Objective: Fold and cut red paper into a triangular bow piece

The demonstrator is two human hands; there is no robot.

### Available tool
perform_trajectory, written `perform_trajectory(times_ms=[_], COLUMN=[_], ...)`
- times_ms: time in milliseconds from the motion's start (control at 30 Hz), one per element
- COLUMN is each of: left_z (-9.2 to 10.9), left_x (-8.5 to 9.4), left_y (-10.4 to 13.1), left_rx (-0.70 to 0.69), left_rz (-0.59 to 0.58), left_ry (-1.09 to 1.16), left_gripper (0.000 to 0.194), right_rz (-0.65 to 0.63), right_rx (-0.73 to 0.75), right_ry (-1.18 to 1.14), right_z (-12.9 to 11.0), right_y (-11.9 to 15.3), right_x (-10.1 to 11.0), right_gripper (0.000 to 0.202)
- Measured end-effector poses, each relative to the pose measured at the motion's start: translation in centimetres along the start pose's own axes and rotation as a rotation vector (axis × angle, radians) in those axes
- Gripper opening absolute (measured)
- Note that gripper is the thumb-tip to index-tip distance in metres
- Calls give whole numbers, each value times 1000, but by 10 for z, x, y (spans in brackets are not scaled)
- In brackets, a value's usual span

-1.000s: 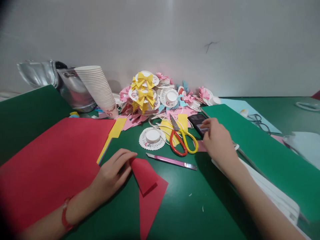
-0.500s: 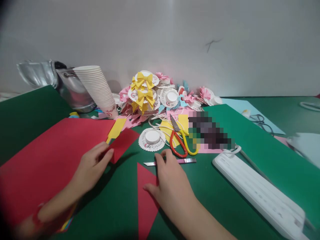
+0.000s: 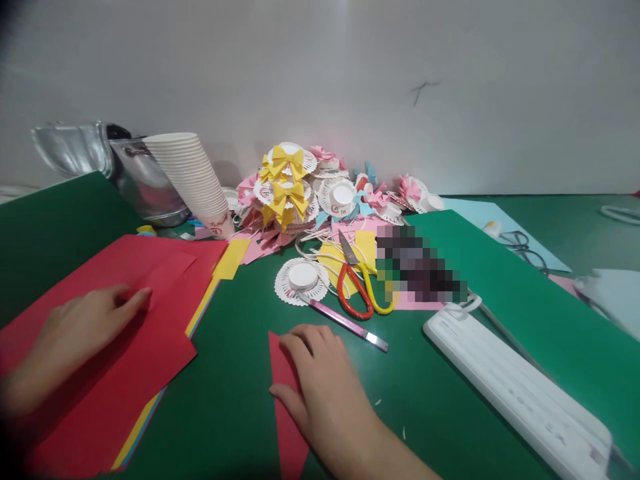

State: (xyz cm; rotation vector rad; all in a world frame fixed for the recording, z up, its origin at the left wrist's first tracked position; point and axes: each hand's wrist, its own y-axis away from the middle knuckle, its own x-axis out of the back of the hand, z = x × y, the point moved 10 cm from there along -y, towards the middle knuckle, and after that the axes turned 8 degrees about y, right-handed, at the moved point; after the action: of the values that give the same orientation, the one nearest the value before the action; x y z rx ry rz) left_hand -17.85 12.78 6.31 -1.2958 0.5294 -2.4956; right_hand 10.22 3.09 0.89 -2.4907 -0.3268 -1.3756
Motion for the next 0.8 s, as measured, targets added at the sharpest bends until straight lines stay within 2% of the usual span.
perform_trajectory(times_ms=[33,67,133,167,233,333,400,467,567,667,800], left_z=[11,24,52,66,95,136,160,169,170,168,161], left_x=[3,12,4,-5,-40,-89,-107,-117,-128,-130,-127], left_y=[1,5,14,20,40,83,105,113,109,101,100], left_rx=[-54,-99,-170,-190,-221,-229,-274,-220,-114,-81,-73], left_rz=[44,155,157,120,-99,-393,-469,-491,-510,-496,-471], left_ry=[-150,-211,-249,-226,-42,253,364,442,505,552,597], left_gripper=[25,22,11,8,6,9,18,21,13,14,20], right_rz=[-9,-15,-15,-13,2,23,2,-30,-49,-44,-14], right_rx=[-14,-27,-50,-63,-106,-210,-277,-308,-346,-401,-396], right_ry=[-37,-78,-160,-193,-219,-149,-96,-85,-88,-82,-97], right_z=[0,1,4,6,12,23,28,30,31,35,35], right_y=[0,1,2,2,3,5,7,8,8,8,7], right_x=[0,0,1,1,1,3,2,0,-2,-1,4], right_gripper=[32,30,28,28,31,41,46,45,36,24,22])
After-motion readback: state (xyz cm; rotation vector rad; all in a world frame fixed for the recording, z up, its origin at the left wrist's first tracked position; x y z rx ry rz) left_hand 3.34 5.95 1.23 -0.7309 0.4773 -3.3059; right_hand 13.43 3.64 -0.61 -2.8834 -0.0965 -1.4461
